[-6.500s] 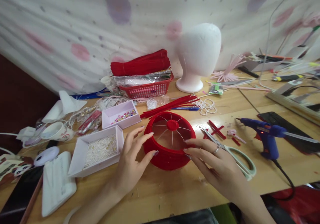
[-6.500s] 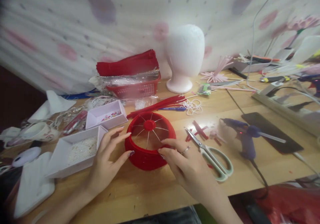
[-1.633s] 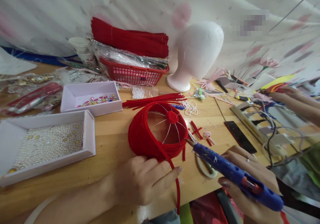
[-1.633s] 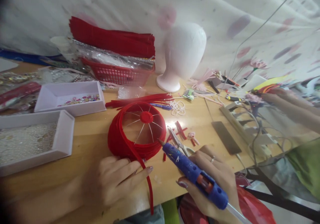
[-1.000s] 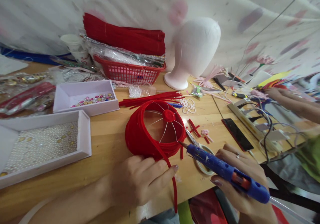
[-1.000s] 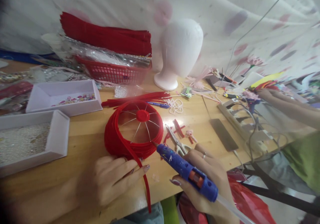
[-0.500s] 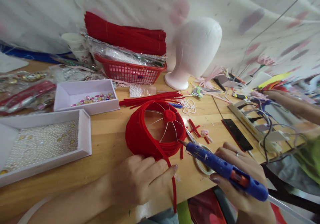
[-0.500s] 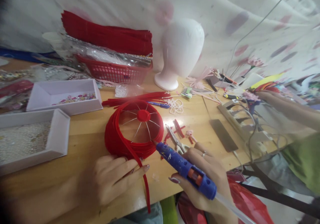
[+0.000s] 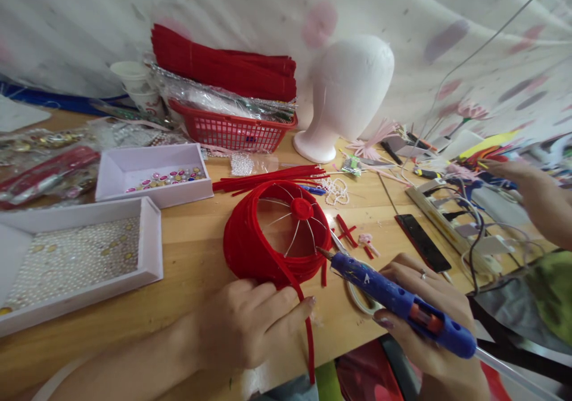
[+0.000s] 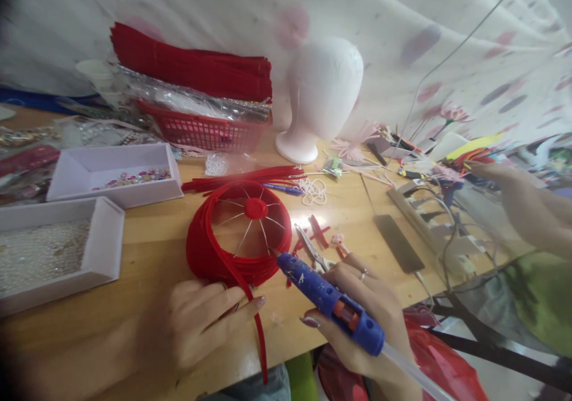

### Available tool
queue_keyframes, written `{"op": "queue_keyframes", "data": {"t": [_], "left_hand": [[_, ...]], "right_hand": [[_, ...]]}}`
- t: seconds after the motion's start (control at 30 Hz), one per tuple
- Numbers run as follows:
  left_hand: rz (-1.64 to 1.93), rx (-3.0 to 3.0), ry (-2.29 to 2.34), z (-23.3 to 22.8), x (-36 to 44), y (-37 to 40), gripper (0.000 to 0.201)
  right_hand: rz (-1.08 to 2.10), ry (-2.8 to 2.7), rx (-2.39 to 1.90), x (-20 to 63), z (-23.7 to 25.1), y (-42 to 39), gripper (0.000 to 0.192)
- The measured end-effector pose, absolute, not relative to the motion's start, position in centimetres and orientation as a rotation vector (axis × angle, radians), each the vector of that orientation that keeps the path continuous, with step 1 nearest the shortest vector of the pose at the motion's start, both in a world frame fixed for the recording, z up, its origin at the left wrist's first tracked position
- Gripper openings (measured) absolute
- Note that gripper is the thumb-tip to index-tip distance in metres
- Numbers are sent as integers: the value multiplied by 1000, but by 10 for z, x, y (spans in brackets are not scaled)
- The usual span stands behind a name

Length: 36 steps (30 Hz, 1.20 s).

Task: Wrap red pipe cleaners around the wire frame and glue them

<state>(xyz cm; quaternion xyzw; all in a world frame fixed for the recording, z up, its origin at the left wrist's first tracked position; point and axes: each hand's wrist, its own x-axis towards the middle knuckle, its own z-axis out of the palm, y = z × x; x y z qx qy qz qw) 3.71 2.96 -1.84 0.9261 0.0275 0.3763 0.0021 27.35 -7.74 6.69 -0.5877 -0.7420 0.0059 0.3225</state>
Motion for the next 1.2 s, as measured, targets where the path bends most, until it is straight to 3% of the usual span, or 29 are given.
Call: {"op": "queue_keyframes", "data": {"t": [0.57,0.7,0.8,0.9,1.2], "left_hand": [[1225,2893,72,-22,39,29,29],[1204,2924,78,-22,38,28,31],[1242,2936,103,-24,38,28,33],[1257,2925,80,-26,37,27,36],[1161,2971,122,-23,35,24,37]], "right_hand": [[91,-1868,-1517,270,68,-77,39],[-11,-1220,-1803,287,53,-87,40],[-78,-654,-2133,317,47,-82,54],[6,-647,-2368,351,40,-68,64],[37,-748,-2447,384,11,-72,59]]}}
